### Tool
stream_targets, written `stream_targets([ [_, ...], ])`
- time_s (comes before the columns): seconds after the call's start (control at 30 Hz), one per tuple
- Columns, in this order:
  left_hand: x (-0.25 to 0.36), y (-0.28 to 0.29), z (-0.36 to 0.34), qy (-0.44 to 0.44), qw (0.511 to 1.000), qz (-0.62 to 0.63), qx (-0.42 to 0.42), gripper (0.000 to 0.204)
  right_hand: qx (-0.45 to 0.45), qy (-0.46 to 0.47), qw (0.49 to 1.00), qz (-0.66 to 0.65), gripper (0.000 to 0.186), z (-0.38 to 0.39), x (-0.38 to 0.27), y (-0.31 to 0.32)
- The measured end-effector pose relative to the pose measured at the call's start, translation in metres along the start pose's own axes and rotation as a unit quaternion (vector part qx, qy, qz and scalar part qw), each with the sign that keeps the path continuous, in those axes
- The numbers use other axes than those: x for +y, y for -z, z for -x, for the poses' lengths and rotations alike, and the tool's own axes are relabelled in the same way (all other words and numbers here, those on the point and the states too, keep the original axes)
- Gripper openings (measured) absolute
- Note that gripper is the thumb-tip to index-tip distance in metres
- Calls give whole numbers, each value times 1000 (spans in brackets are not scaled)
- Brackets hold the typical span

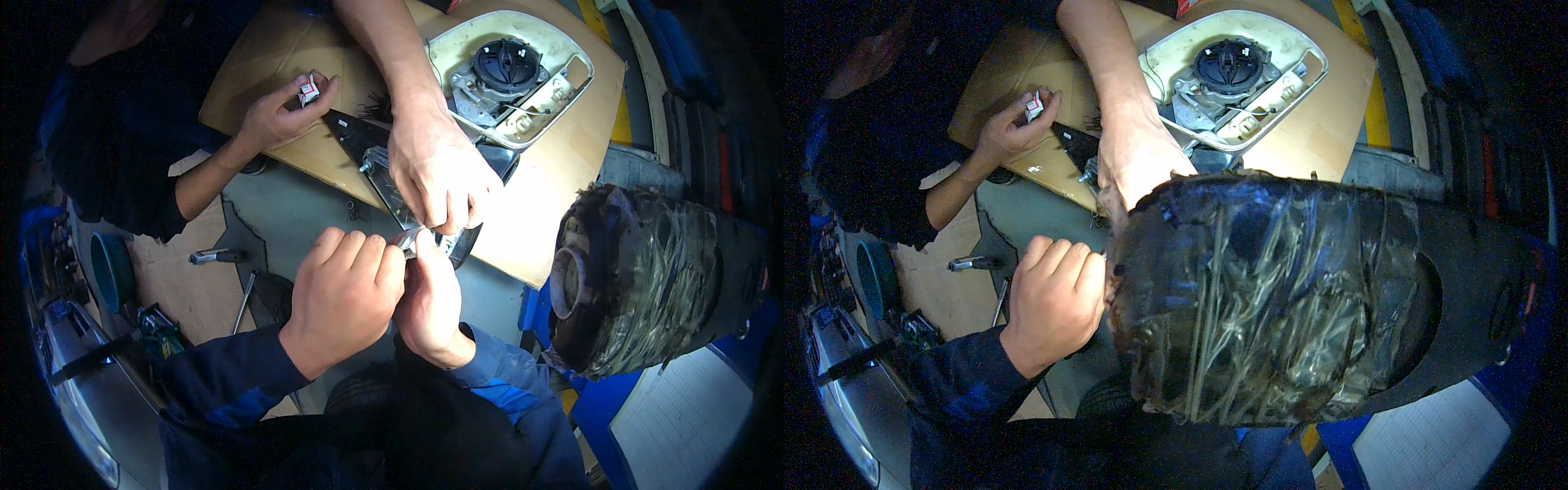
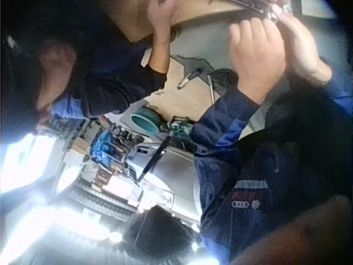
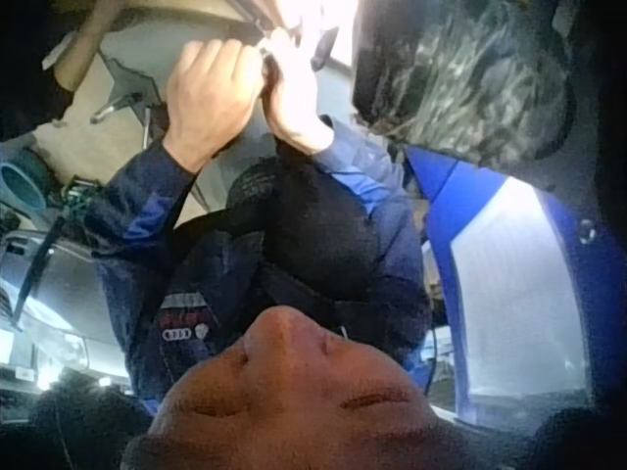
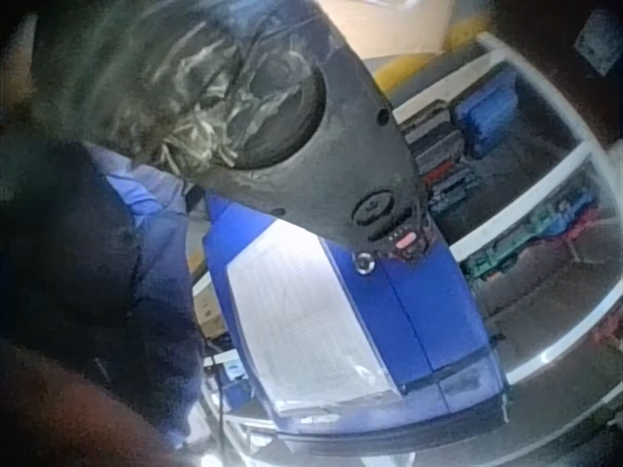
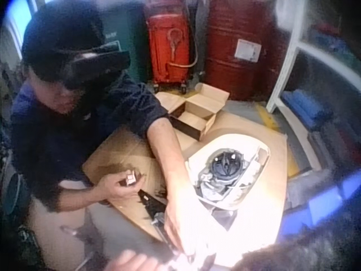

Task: The person sits on the floor and works on a small white electrical connector, manipulating wires and inserting pins into the connector housing. Another person is visible in the background working on a separate task.

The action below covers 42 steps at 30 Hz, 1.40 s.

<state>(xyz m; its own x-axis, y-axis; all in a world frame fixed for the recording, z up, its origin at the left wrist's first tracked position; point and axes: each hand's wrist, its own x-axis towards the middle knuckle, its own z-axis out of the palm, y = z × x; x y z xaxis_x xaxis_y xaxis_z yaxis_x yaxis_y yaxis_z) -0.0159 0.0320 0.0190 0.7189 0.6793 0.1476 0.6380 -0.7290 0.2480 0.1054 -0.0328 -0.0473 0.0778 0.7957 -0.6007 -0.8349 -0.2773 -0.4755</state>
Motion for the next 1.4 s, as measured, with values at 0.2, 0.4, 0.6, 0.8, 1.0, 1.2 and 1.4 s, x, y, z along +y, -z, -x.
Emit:
stream_targets([
  [0.2,-2,0,-2,2,1000,1,-9,15,-6,4,1000,15,37,-3,3,3],
  [0.4,-4,5,0,0,1000,-11,-13,18,-5,-77,997,-16,43,-7,-3,6],
  [0.6,-2,8,-4,2,1000,-6,-10,16,-1,-58,997,-48,37,-4,-16,-8],
  [0.8,3,11,-3,17,1000,4,-10,19,28,-42,997,-63,26,-9,-11,-4],
  [1.0,3,9,-6,12,1000,19,4,15,-1,-13,997,-73,19,-8,-13,-2],
  [1.2,7,8,-8,18,996,80,27,13,-10,-6,993,-116,15,-6,-18,-15],
  [1.4,8,0,-9,12,987,142,73,14,0,18,998,-67,13,-13,-5,3],
])
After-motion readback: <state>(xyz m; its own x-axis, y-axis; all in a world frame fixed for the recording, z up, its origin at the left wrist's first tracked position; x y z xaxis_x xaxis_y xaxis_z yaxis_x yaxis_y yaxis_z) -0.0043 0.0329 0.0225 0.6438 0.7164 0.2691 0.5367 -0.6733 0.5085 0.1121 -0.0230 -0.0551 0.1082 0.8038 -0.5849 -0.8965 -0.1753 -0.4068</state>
